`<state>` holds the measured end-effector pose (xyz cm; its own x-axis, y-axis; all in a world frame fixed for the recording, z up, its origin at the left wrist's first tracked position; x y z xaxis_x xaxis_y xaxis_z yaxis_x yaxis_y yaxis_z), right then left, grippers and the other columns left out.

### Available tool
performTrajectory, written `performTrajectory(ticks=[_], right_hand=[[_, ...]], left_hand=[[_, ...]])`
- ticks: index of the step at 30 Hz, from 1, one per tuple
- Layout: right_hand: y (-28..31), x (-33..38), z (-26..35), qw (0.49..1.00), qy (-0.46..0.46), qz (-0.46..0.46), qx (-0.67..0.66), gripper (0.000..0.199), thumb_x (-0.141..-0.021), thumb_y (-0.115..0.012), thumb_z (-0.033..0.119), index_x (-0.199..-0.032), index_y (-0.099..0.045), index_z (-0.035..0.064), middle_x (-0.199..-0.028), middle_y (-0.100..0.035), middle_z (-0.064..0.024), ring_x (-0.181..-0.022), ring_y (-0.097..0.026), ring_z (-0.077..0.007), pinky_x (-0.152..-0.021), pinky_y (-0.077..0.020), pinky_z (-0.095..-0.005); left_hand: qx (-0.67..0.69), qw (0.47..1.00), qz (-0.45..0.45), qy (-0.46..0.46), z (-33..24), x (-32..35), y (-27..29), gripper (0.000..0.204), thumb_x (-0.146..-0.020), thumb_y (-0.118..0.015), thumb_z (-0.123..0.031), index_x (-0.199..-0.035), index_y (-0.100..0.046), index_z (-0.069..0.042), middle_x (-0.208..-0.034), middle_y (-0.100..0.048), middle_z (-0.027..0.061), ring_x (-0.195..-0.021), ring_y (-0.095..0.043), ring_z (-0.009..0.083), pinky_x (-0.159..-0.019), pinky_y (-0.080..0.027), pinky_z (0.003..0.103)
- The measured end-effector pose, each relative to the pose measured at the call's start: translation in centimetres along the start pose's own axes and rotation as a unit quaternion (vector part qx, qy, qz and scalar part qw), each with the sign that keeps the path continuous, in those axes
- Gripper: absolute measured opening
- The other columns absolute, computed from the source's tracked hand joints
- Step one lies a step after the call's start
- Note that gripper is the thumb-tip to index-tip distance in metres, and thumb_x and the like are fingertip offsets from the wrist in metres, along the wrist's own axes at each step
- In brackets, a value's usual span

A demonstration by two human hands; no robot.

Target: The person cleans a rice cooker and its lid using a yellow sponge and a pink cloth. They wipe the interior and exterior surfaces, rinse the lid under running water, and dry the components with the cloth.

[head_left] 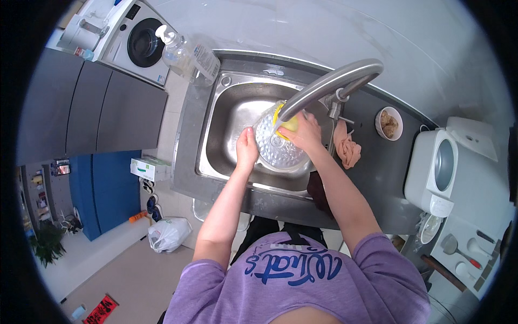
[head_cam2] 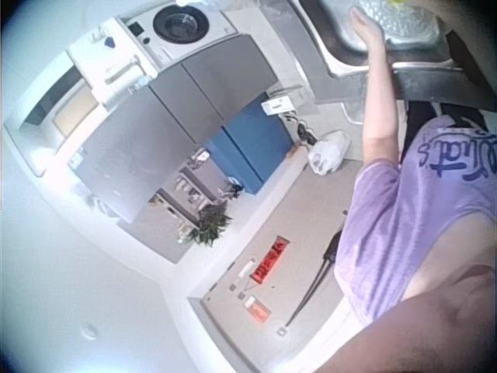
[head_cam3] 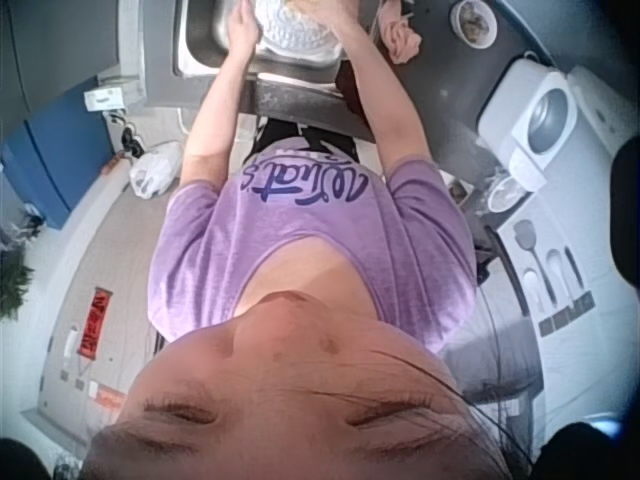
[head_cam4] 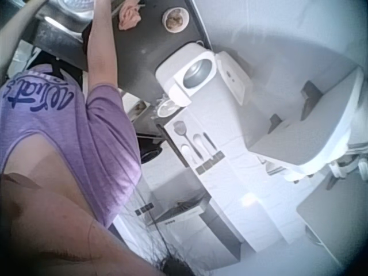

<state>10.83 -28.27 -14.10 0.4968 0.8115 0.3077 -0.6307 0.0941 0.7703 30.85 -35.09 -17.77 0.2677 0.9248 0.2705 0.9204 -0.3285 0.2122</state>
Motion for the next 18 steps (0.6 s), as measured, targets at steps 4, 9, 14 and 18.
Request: performTrajectory(ticks=[4, 9, 14, 18], right_hand=[[0.2, -1.3, 4.0, 0.993, 0.077, 0.020, 0.084, 0.091, -0.073, -0.074, 0.071, -0.150, -0.048, 0.0280, -0.157, -0.036, -0.0175, -0.146, -0.034, -0.0357, -0.117, -0.0242, -0.0607], [-1.4, -3.5, 5.7, 0.987, 0.082, 0.134, 0.034, 0.071, -0.078, -0.070, 0.069, -0.128, -0.070, 0.0189, -0.133, -0.064, -0.0142, -0.127, -0.058, -0.0307, -0.109, -0.0404, -0.0463], [-2.3, -5.3, 4.1, 0.986, 0.050, 0.145, -0.063, 0.080, -0.079, -0.071, 0.069, -0.125, -0.069, 0.0041, -0.125, -0.069, -0.0187, -0.117, -0.066, -0.0312, -0.102, -0.0502, -0.0398], [-1.8, -4.6, 3.3, 0.987, -0.009, 0.132, -0.096, 0.096, -0.069, -0.077, 0.072, -0.133, -0.063, 0.0008, -0.126, -0.067, -0.0220, -0.118, -0.066, -0.0319, -0.102, -0.0498, -0.0397]], left_hand=[[-0.089, 0.994, 0.032, -0.056, -2.3, -0.4, 0.0, 0.042, -0.111, -0.042, -0.031, -0.106, -0.067, 0.003, -0.091, -0.072, 0.0180, -0.086, -0.067, 0.0249, -0.081, -0.051, 0.037], [-0.067, 0.995, 0.070, -0.021, -2.6, -1.2, 0.8, 0.039, -0.108, -0.051, -0.032, -0.101, -0.068, 0.002, -0.082, -0.065, 0.0044, -0.078, -0.054, 0.0113, -0.074, -0.047, 0.031], [-0.067, 0.996, 0.059, -0.017, -0.6, -1.3, 1.4, 0.037, -0.106, -0.055, -0.032, -0.096, -0.069, 0.001, -0.075, -0.064, 0.0079, -0.073, -0.056, 0.0125, -0.070, -0.047, 0.033], [-0.017, 1.000, -0.005, -0.022, 0.1, -1.2, 1.8, 0.039, -0.106, -0.054, -0.033, -0.094, -0.068, 0.001, -0.074, -0.066, 0.0098, -0.072, -0.058, 0.0162, -0.070, -0.048, 0.035]])
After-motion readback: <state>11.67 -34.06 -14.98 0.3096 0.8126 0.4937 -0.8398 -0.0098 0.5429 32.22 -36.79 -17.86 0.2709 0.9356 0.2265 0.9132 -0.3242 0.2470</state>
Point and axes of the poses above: each hand's wrist, its own x-axis away from the middle knuckle, its own y-axis out of the back of the hand, z = x × y, the point moved 1 cm from there along -x, towards the middle knuckle
